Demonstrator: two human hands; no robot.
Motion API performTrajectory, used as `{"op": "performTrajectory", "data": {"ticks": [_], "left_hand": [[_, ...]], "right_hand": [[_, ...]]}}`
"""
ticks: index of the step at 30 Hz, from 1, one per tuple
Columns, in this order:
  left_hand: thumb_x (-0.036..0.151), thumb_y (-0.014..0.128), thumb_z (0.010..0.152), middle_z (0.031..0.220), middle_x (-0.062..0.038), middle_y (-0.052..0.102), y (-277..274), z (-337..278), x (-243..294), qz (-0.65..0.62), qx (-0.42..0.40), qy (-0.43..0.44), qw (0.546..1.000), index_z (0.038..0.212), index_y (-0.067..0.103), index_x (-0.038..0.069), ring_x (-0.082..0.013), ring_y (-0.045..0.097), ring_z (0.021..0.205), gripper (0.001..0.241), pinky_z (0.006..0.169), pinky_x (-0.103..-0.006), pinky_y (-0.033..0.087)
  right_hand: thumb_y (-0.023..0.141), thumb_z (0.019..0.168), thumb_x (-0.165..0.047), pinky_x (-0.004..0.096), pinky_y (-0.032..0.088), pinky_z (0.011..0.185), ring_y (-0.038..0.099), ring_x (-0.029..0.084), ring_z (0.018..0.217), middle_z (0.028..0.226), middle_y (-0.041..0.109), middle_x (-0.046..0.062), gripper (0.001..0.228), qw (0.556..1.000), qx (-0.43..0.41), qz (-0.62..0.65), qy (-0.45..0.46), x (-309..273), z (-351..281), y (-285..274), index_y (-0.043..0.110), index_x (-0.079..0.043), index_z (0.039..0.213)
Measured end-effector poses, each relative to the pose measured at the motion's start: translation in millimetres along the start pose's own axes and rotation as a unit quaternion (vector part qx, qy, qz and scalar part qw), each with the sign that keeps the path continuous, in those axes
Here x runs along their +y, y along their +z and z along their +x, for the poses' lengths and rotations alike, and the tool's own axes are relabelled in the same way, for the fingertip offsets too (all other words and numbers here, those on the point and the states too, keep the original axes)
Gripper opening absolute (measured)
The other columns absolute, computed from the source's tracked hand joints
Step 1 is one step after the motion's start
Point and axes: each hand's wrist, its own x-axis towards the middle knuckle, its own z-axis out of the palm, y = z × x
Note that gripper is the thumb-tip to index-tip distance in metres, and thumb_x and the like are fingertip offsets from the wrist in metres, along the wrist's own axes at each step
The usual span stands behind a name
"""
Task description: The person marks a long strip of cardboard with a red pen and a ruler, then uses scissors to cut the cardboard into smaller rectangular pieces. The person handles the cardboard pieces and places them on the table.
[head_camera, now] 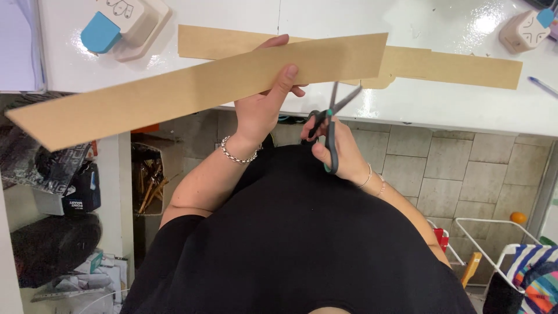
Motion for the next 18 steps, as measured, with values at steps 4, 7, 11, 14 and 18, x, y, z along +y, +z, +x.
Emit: {"op": "performTrajectory", "data": {"ticks": [4, 7, 11, 14, 18], "left_hand": [[0.03, 0.067, 0.098, 0.131, -0.001, 0.062, 2.7, -5.4, -1.6, 0.028, -0.009, -0.017, 0.999, 0.132, 0.057, 0.013, -0.0203, 0.076, 0.066, 0.039, 0.072, -0.0221, 0.061], [0.027, 0.067, 0.098, 0.134, -0.006, 0.059, 3.8, 0.6, -2.8, -0.003, -0.013, -0.018, 1.0, 0.132, 0.057, 0.008, -0.0236, 0.074, 0.066, 0.04, 0.065, -0.024, 0.063], [0.035, 0.065, 0.098, 0.122, -0.001, 0.066, 4.7, -7.6, 0.2, 0.051, -0.024, -0.03, 0.998, 0.13, 0.058, 0.013, -0.0172, 0.076, 0.066, 0.04, 0.071, -0.0193, 0.057], [0.035, 0.065, 0.098, 0.114, -0.002, 0.069, 3.6, -5.4, 1.1, 0.052, -0.027, -0.014, 0.998, 0.13, 0.058, 0.013, -0.0172, 0.076, 0.065, 0.039, 0.073, -0.0194, 0.057], [0.032, 0.066, 0.099, 0.129, 0.0, 0.064, 1.7, -7.6, 0.1, 0.034, -0.026, -0.036, 0.998, 0.13, 0.059, 0.014, -0.0193, 0.076, 0.066, 0.037, 0.07, -0.0206, 0.057]], "right_hand": [[0.045, 0.088, -0.074, 0.027, 0.047, 0.072, 0.057, 0.012, 0.074, 0.092, 0.064, 0.001, 0.065, 0.999, 0.006, -0.033, 0.03, -9.4, 2.5, -1.7, 0.052, -0.012, 0.103], [0.044, 0.087, -0.075, 0.027, 0.047, 0.071, 0.056, 0.012, 0.073, 0.087, 0.064, 0.0, 0.064, 0.998, 0.015, -0.05, 0.028, -11.8, 11.4, -6.4, 0.054, -0.013, 0.099], [0.046, 0.085, -0.076, 0.026, 0.047, 0.071, 0.058, 0.011, 0.074, 0.087, 0.065, -0.001, 0.065, 0.997, 0.013, -0.039, 0.067, -11.8, 8.1, -4.6, 0.052, -0.014, 0.1], [0.045, 0.084, -0.077, 0.027, 0.047, 0.07, 0.057, 0.012, 0.073, 0.086, 0.064, -0.001, 0.065, 0.997, 0.008, -0.048, 0.067, -13.5, 12.1, -4.9, 0.052, -0.013, 0.099], [0.045, 0.084, -0.077, 0.028, 0.048, 0.069, 0.059, 0.013, 0.073, 0.086, 0.065, 0.0, 0.066, 0.996, 0.009, -0.049, 0.076, -13.1, 11.2, -3.3, 0.052, -0.013, 0.099]]}}
